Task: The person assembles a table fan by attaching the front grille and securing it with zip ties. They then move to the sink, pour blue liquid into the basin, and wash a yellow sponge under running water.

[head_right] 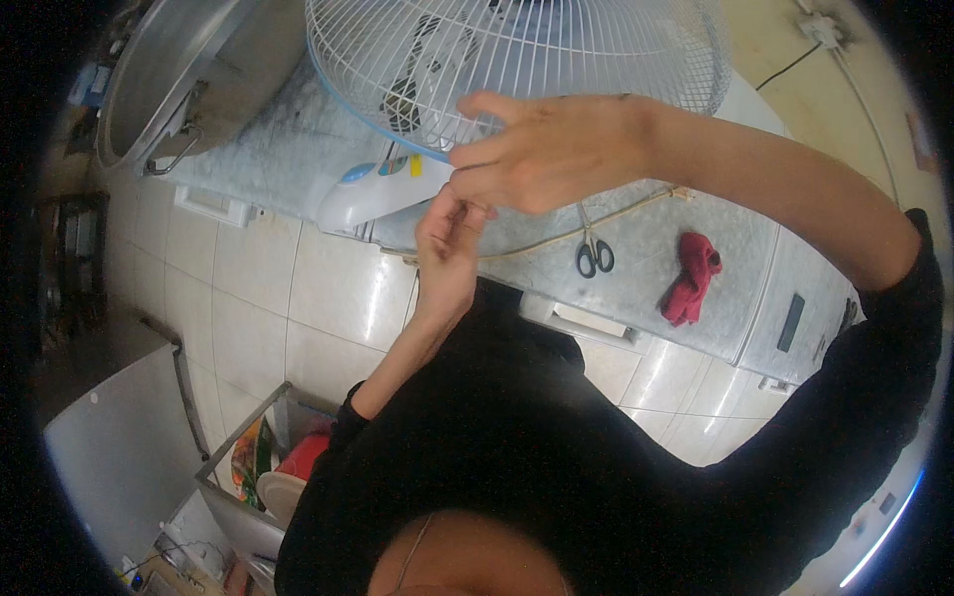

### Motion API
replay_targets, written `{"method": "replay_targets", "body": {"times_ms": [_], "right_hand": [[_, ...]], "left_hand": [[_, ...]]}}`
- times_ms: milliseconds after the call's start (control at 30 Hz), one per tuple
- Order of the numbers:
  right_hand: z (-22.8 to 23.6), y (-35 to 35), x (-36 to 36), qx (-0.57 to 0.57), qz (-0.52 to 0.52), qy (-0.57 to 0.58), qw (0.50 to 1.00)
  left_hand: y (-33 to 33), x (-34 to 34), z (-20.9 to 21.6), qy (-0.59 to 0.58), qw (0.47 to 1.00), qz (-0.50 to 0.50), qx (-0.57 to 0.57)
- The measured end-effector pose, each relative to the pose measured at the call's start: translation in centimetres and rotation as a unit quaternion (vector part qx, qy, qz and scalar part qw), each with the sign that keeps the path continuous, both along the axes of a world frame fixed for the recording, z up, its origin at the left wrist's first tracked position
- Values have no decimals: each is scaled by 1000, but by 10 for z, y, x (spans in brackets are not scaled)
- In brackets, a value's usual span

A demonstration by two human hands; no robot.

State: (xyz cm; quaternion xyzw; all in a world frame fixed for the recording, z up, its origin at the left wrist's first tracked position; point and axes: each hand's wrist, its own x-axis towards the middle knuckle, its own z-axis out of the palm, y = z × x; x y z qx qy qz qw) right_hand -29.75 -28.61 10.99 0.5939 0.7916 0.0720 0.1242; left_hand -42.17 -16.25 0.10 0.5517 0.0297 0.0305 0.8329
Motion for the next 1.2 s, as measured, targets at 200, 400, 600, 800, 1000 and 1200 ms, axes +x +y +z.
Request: {"method": "replay_targets", "body": {"times_ms": [200, 400, 600, 800, 1000, 1200], "right_hand": [[12, 2, 9, -21, -18, 36, 999], [27, 3, 15, -47, -39, 93, 994], [18, 13, 14, -35, -51, 138, 989], [15, 10, 16, -57, -44, 139, 988], [9, 2, 8, 49, -98, 172, 979], [1, -4, -5, 97, -144, 151, 973]], "left_hand": [[3, 0, 0, -27, 1000, 3, -2], [2, -1, 0, -31, 999, 27, 30], [-4, -3, -1, -18, 999, 36, 14], [-17, -7, 6, -18, 998, 66, 5], [-25, -19, 16, -121, 988, 63, 75], [-9, -8, -1, -48, 993, 110, 19]]}}
